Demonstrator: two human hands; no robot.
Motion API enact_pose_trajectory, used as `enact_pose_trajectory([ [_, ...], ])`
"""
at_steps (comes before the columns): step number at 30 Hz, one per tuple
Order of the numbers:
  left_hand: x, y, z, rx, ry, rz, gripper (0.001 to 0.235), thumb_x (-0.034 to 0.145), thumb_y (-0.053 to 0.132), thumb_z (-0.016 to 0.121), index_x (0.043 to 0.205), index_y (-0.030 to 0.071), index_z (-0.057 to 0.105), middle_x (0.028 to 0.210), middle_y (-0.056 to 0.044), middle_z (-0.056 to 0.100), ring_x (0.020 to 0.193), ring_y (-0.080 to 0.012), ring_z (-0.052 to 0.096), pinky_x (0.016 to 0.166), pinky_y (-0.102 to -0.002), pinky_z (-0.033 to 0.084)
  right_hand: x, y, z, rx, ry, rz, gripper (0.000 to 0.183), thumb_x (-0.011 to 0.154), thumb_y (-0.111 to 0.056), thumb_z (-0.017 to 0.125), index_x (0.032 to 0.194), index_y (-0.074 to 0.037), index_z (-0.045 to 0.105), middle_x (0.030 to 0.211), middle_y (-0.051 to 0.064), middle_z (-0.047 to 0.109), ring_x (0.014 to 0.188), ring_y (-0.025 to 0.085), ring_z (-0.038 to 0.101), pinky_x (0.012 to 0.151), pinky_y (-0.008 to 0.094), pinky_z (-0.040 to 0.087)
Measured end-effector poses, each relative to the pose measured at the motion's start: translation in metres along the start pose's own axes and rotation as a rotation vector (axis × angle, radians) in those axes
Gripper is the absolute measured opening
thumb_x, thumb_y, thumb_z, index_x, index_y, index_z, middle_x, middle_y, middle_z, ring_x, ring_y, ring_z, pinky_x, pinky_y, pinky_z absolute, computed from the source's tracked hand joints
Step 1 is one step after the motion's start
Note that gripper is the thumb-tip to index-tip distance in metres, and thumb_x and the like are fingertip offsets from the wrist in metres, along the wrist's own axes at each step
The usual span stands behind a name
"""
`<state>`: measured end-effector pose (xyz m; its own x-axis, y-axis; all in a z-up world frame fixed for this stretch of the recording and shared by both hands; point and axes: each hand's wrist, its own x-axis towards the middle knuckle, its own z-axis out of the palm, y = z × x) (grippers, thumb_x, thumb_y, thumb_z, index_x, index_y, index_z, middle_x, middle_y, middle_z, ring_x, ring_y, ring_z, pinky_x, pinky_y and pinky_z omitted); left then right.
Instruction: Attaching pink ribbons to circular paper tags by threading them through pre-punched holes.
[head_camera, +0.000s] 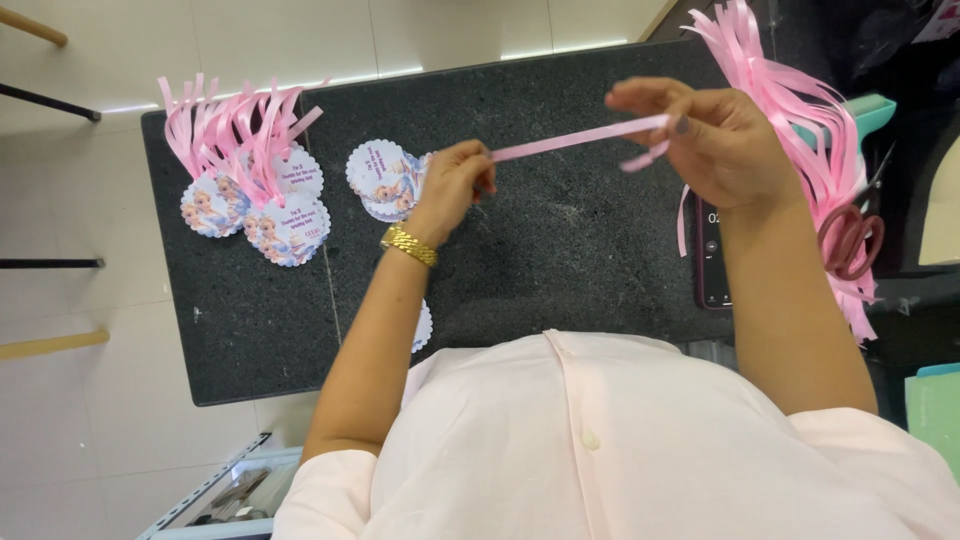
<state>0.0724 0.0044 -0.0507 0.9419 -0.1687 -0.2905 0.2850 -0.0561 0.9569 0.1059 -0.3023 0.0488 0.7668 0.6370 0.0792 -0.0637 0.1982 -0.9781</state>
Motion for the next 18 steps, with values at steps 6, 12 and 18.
enact_pose_trajectory([
  [6, 0.007, -0.004, 0.037, -0.151, -0.122, -0.087, 0.027, 0.097, 0.012, 0.048, 0.072, 0.015, 0.057, 0.067, 0.000, 0.060, 0.064, -0.0108, 0.063, 0.057, -0.023, 0.046, 0.025, -0.004, 0.034, 0.280, 0.171, -0.116, 0.015, 0.107, -0.019, 0.062, 0.109, -0.010, 0.073, 0.123, 0.014, 0.070, 0.120, 0.029, 0.069, 0.114, 0.038, 0.057],
  [12, 0.003, 0.008, 0.044, -0.227, -0.188, -0.132, 0.028, 0.098, 0.016, 0.048, 0.070, 0.016, 0.055, 0.069, 0.001, 0.056, 0.065, -0.0109, 0.059, 0.057, -0.025, 0.043, 0.039, -0.006, 0.052, 0.273, 0.410, -0.092, 0.024, 0.098, -0.029, 0.070, 0.101, -0.005, 0.072, 0.100, 0.010, 0.074, 0.092, 0.023, 0.076, 0.096, 0.036, 0.066],
  [18, -0.005, 0.014, 0.046, -0.221, -0.285, -0.186, 0.029, 0.098, 0.016, 0.047, 0.070, 0.015, 0.055, 0.069, 0.000, 0.056, 0.065, -0.0121, 0.057, 0.060, -0.026, 0.042, 0.038, -0.014, 0.068, 0.300, 0.509, -0.066, 0.017, 0.096, -0.020, 0.071, 0.101, -0.004, 0.073, 0.096, 0.010, 0.072, 0.090, 0.020, 0.075, 0.091, 0.035, 0.069],
])
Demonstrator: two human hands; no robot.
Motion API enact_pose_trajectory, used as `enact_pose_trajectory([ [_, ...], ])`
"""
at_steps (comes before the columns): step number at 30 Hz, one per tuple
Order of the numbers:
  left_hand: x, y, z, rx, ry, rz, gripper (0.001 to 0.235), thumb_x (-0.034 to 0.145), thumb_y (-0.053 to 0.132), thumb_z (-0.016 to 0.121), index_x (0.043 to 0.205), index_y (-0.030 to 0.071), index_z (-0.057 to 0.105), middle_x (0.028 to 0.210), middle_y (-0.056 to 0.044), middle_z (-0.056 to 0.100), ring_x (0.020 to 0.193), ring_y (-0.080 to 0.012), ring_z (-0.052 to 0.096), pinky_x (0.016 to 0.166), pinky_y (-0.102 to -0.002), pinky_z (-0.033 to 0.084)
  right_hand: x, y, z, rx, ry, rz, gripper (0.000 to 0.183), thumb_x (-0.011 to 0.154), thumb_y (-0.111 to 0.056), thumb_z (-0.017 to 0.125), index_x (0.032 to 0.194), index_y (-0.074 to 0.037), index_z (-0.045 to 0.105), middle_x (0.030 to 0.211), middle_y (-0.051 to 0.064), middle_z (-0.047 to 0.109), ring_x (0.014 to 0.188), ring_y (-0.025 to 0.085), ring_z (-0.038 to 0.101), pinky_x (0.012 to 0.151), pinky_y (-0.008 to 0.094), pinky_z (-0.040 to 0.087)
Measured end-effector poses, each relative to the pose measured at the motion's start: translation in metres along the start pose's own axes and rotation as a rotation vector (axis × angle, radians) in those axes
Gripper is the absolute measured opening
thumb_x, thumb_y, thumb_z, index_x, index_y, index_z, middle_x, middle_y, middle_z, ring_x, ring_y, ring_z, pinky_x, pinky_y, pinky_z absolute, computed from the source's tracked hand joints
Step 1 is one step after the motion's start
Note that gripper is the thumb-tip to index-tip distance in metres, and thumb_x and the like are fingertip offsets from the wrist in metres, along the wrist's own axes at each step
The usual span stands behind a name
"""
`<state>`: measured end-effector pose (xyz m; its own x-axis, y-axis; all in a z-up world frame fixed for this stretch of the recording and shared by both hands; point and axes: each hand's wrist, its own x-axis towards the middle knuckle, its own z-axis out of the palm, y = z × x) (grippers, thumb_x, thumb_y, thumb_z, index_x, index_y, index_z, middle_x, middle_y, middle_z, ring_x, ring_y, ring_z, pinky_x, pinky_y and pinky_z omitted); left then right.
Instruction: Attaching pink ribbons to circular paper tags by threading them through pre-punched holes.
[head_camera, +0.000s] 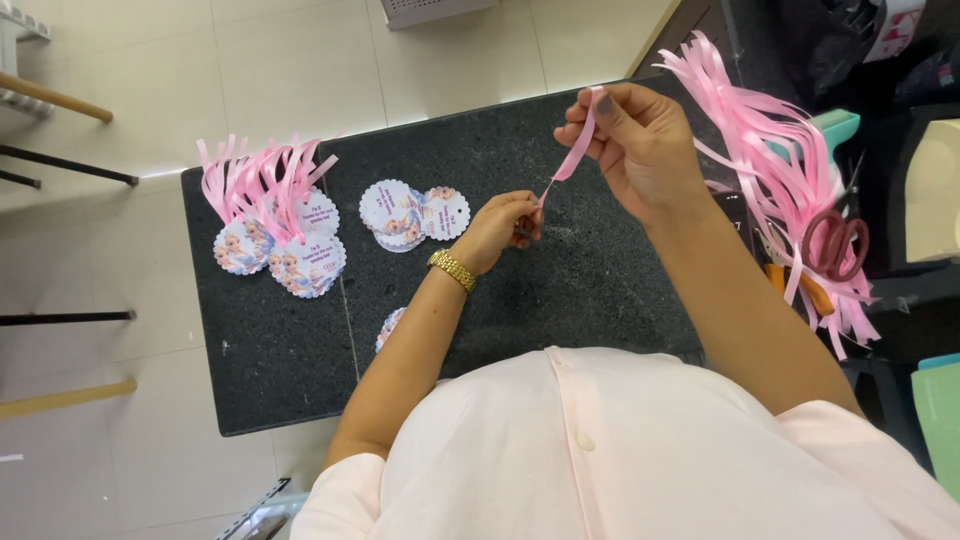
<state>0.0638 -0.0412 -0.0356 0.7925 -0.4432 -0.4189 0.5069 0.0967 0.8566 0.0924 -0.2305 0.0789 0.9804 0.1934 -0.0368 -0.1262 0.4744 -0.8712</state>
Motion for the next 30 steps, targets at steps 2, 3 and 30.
enact_pose_trajectory([
  [2, -0.001, -0.001, 0.002, 0.011, -0.018, -0.022, 0.030, 0.099, 0.015, 0.047, 0.070, 0.014, 0.055, 0.068, -0.002, 0.056, 0.065, -0.0129, 0.057, 0.060, -0.027, 0.042, -0.002, -0.001, 0.001, 0.013, 0.010, 0.004, 0.015, 0.096, -0.018, 0.071, 0.101, -0.004, 0.073, 0.096, 0.010, 0.072, 0.091, 0.020, 0.074, 0.091, 0.035, 0.069],
  [3, -0.002, -0.002, 0.001, 0.021, -0.010, -0.025, 0.027, 0.100, 0.017, 0.048, 0.076, 0.014, 0.059, 0.076, -0.001, 0.059, 0.067, -0.0124, 0.058, 0.060, -0.026, 0.042, -0.003, -0.001, 0.002, 0.004, 0.010, 0.007, 0.016, 0.097, -0.018, 0.071, 0.102, -0.004, 0.073, 0.096, 0.011, 0.072, 0.090, 0.021, 0.075, 0.090, 0.034, 0.069],
  [30, -0.046, 0.069, 0.033, 0.185, 0.314, 0.631, 0.034, 0.082, 0.018, 0.087, 0.112, 0.006, 0.075, 0.092, -0.006, 0.075, 0.083, -0.0111, 0.070, 0.067, -0.021, 0.062, -0.012, 0.028, 0.008, -0.514, -0.081, -0.108, 0.007, 0.099, -0.002, 0.071, 0.101, 0.003, 0.075, 0.074, 0.007, 0.071, 0.073, 0.007, 0.067, 0.070, 0.022, 0.060],
])
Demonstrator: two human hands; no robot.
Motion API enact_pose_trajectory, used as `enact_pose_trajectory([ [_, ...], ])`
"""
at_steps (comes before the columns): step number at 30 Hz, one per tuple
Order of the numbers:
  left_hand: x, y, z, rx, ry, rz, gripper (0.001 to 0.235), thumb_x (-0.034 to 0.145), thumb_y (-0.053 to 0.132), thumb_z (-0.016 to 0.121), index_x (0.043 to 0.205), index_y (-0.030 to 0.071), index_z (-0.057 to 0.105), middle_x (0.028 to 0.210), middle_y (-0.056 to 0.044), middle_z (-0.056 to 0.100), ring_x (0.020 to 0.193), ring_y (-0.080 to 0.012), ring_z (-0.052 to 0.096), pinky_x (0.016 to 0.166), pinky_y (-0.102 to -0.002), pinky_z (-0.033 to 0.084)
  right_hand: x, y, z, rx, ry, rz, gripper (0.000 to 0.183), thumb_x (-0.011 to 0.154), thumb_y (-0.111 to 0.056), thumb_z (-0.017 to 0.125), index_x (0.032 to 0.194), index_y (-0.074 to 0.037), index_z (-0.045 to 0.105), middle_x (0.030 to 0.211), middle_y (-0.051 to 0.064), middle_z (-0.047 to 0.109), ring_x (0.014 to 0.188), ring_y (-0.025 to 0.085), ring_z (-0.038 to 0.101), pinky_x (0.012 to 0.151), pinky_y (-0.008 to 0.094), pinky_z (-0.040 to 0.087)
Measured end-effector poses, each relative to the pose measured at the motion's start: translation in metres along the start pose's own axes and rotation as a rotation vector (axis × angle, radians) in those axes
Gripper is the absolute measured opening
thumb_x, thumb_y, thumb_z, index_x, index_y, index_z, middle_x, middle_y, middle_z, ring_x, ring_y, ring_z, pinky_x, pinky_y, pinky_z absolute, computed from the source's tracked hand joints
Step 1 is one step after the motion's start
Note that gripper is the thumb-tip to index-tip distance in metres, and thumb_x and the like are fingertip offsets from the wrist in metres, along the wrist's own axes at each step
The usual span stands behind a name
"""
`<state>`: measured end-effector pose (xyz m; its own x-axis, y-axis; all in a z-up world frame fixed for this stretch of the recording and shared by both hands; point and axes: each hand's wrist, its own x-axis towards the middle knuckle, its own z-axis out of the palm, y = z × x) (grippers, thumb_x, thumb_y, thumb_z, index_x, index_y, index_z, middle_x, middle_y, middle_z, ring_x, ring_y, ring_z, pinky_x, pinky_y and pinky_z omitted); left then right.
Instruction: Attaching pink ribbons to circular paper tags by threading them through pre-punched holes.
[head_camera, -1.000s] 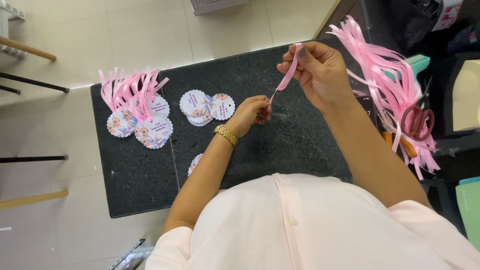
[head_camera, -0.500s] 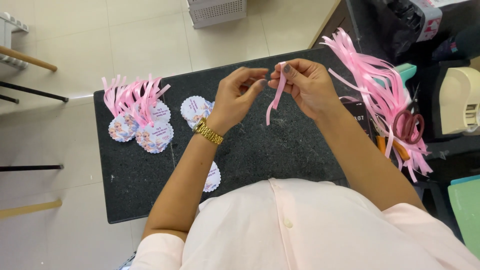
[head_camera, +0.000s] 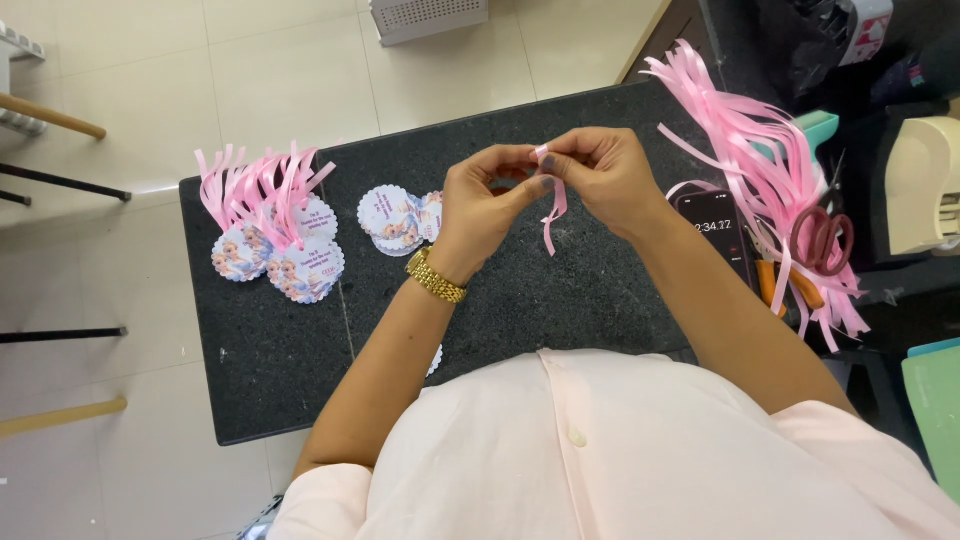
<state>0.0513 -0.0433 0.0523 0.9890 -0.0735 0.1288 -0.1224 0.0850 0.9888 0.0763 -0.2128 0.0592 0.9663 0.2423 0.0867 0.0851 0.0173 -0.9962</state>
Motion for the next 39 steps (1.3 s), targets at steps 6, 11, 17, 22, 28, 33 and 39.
enact_pose_trajectory([
  [6, -0.012, -0.020, 0.002, -0.115, 0.038, -0.017, 0.035, 0.086, 0.014, 0.084, 0.117, 0.004, 0.072, 0.096, -0.004, 0.072, 0.090, -0.0098, 0.066, 0.072, -0.022, 0.061, -0.001, 0.017, 0.005, -0.014, -0.065, 0.021, 0.004, 0.096, -0.001, 0.073, 0.099, 0.001, 0.075, 0.072, 0.007, 0.071, 0.070, 0.008, 0.066, 0.068, 0.023, 0.059],
  [11, -0.024, -0.018, 0.007, -0.164, 0.106, -0.036, 0.024, 0.090, 0.013, 0.080, 0.111, 0.004, 0.074, 0.091, -0.004, 0.074, 0.084, -0.0083, 0.069, 0.070, -0.020, 0.062, -0.005, 0.020, 0.002, -0.049, -0.172, 0.052, 0.023, 0.095, -0.003, 0.076, 0.094, -0.004, 0.053, 0.075, 0.009, 0.072, 0.066, 0.009, 0.066, 0.060, 0.019, 0.053],
  [17, -0.031, -0.025, 0.001, -0.145, 0.121, -0.065, 0.017, 0.089, 0.009, 0.079, 0.104, 0.002, 0.076, 0.080, -0.006, 0.074, 0.074, -0.0062, 0.068, 0.065, -0.018, 0.062, -0.015, 0.027, 0.001, -0.088, -0.287, 0.104, 0.027, 0.095, -0.004, 0.073, 0.098, -0.009, 0.047, 0.074, 0.006, 0.073, 0.061, 0.005, 0.061, 0.055, 0.016, 0.049],
  [22, -0.046, -0.055, -0.008, -0.071, 0.055, -0.108, 0.024, 0.089, 0.005, 0.077, 0.113, 0.006, 0.074, 0.081, -0.003, 0.072, 0.076, -0.0073, 0.067, 0.067, -0.021, 0.062, -0.030, 0.056, -0.004, -0.002, -0.421, 0.229, 0.024, 0.095, -0.001, 0.067, 0.113, -0.004, 0.051, 0.078, 0.010, 0.074, 0.066, 0.012, 0.068, 0.060, 0.023, 0.057],
  [28, -0.075, -0.079, 0.004, 0.155, 0.260, -0.032, 0.022, 0.090, -0.004, 0.068, 0.108, 0.005, 0.076, 0.078, -0.008, 0.065, 0.074, -0.0131, 0.065, 0.064, -0.027, 0.059, -0.057, 0.100, 0.015, 0.085, -0.271, 0.430, 0.019, 0.099, -0.002, 0.055, 0.116, 0.000, 0.065, 0.072, 0.005, 0.068, 0.059, 0.003, 0.058, 0.049, 0.014, 0.047],
  [33, -0.075, -0.107, -0.004, 0.121, 0.298, -0.157, 0.020, 0.090, -0.003, 0.068, 0.106, 0.005, 0.076, 0.077, -0.007, 0.066, 0.074, -0.0113, 0.064, 0.062, -0.025, 0.059, -0.053, 0.134, 0.017, -0.065, -0.216, 0.389, 0.010, 0.096, -0.007, 0.065, 0.102, -0.006, 0.074, 0.065, 0.004, 0.068, 0.053, 0.003, 0.053, 0.046, 0.016, 0.042],
  [39, -0.041, -0.070, -0.053, 0.579, -0.139, -0.170, 0.046, 0.079, -0.001, 0.073, 0.123, 0.009, 0.067, 0.106, -0.013, 0.060, 0.101, -0.0294, 0.058, 0.085, -0.041, 0.052, -0.038, 0.136, 0.002, -0.190, -0.161, 0.346, 0.009, 0.093, -0.006, 0.069, 0.099, -0.008, 0.076, 0.066, 0.004, 0.070, 0.061, 0.005, 0.055, 0.055, 0.018, 0.043],
])
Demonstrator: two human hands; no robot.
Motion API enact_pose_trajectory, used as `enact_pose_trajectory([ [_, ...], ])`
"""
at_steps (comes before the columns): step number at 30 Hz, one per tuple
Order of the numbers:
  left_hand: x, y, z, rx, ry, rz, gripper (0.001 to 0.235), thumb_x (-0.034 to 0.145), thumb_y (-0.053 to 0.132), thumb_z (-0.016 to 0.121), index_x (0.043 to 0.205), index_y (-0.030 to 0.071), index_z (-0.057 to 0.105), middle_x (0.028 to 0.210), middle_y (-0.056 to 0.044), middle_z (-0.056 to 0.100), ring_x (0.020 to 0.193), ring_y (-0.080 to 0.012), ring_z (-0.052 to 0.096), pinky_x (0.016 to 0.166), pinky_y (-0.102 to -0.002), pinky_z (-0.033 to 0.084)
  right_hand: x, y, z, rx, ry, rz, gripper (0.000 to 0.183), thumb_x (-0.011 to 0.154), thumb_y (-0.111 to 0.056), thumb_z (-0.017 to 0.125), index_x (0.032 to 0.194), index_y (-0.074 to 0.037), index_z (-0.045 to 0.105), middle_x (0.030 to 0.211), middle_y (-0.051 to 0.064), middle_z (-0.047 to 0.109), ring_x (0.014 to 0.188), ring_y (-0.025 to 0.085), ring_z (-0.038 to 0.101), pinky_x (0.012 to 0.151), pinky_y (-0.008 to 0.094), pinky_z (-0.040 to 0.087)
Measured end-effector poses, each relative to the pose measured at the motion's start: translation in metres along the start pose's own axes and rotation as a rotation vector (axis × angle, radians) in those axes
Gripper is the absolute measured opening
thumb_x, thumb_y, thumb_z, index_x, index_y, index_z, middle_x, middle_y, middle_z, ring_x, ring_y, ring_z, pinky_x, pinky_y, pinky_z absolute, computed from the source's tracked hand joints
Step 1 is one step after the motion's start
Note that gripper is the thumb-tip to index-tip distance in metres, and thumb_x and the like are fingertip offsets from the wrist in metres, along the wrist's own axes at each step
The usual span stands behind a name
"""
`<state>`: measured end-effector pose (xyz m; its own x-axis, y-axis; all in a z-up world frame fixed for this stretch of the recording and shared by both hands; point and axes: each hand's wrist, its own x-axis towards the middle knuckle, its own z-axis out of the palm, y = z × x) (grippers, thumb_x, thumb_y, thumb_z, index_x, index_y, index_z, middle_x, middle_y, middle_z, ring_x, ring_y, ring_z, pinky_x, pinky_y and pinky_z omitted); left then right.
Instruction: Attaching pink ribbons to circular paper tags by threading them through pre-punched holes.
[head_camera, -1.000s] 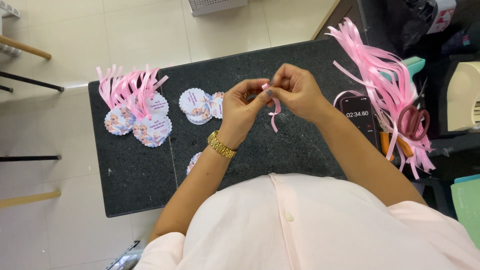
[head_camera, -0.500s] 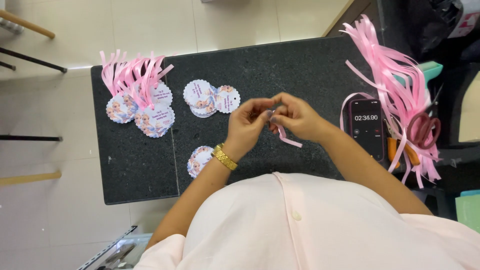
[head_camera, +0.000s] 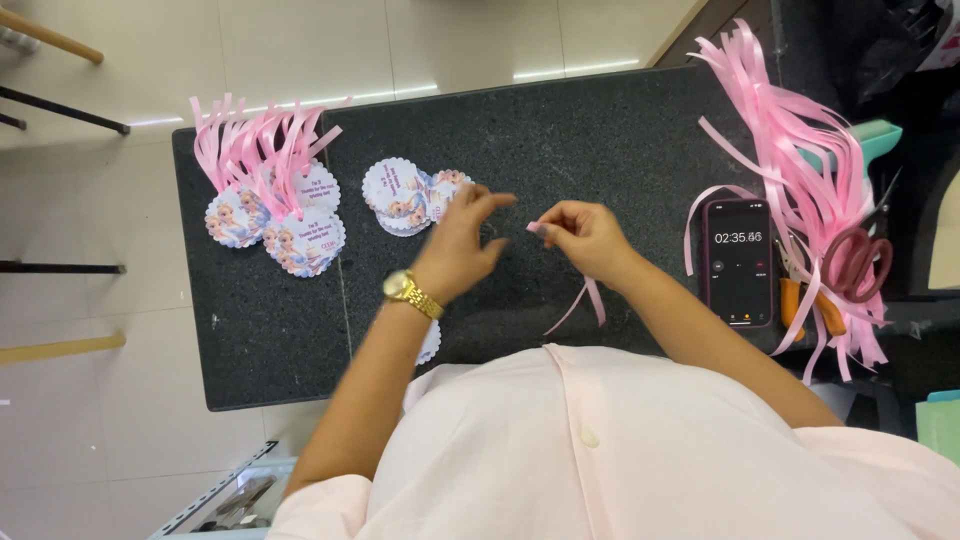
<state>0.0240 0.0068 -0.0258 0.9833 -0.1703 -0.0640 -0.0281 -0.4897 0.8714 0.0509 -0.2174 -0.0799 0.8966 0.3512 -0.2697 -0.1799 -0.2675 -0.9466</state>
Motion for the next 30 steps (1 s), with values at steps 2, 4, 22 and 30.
enact_pose_trajectory([
  [2, 0.009, -0.005, -0.025, 0.433, -0.170, 0.105, 0.072, 0.070, -0.008, 0.072, 0.138, 0.008, 0.056, 0.136, -0.024, 0.050, 0.129, -0.0488, 0.049, 0.106, -0.059, 0.045, 0.004, 0.001, -0.008, 0.017, 0.010, -0.004, 0.009, 0.093, -0.006, 0.069, 0.100, -0.007, 0.075, 0.068, 0.005, 0.070, 0.066, 0.006, 0.056, 0.059, 0.018, 0.044],
  [4, 0.025, -0.030, -0.028, 0.992, -0.207, 0.164, 0.080, 0.067, -0.003, 0.081, 0.141, 0.011, 0.053, 0.143, -0.020, 0.051, 0.137, -0.0386, 0.046, 0.107, -0.052, 0.042, 0.007, -0.005, -0.019, 0.035, 0.000, 0.062, 0.007, 0.095, -0.006, 0.068, 0.101, -0.007, 0.071, 0.067, 0.004, 0.069, 0.058, 0.004, 0.050, 0.051, 0.015, 0.041],
  [22, 0.008, -0.018, 0.038, -0.097, 0.474, 0.168, 0.040, 0.092, 0.002, 0.067, 0.128, 0.010, 0.054, 0.095, -0.013, 0.065, 0.079, -0.0313, 0.069, 0.063, -0.035, 0.059, 0.017, -0.025, -0.004, 0.069, -0.024, -0.063, 0.005, 0.096, -0.007, 0.068, 0.100, -0.007, 0.072, 0.065, 0.004, 0.069, 0.055, 0.003, 0.050, 0.050, 0.016, 0.040],
  [30, -0.003, -0.001, 0.026, -0.182, 0.306, 0.153, 0.020, 0.088, 0.003, 0.057, 0.093, 0.013, 0.074, 0.082, -0.001, 0.065, 0.065, -0.0136, 0.060, 0.058, -0.026, 0.053, 0.011, -0.040, 0.001, -0.079, -0.056, -0.146, 0.005, 0.095, -0.007, 0.069, 0.098, -0.006, 0.072, 0.063, 0.004, 0.068, 0.055, 0.007, 0.052, 0.052, 0.019, 0.044],
])
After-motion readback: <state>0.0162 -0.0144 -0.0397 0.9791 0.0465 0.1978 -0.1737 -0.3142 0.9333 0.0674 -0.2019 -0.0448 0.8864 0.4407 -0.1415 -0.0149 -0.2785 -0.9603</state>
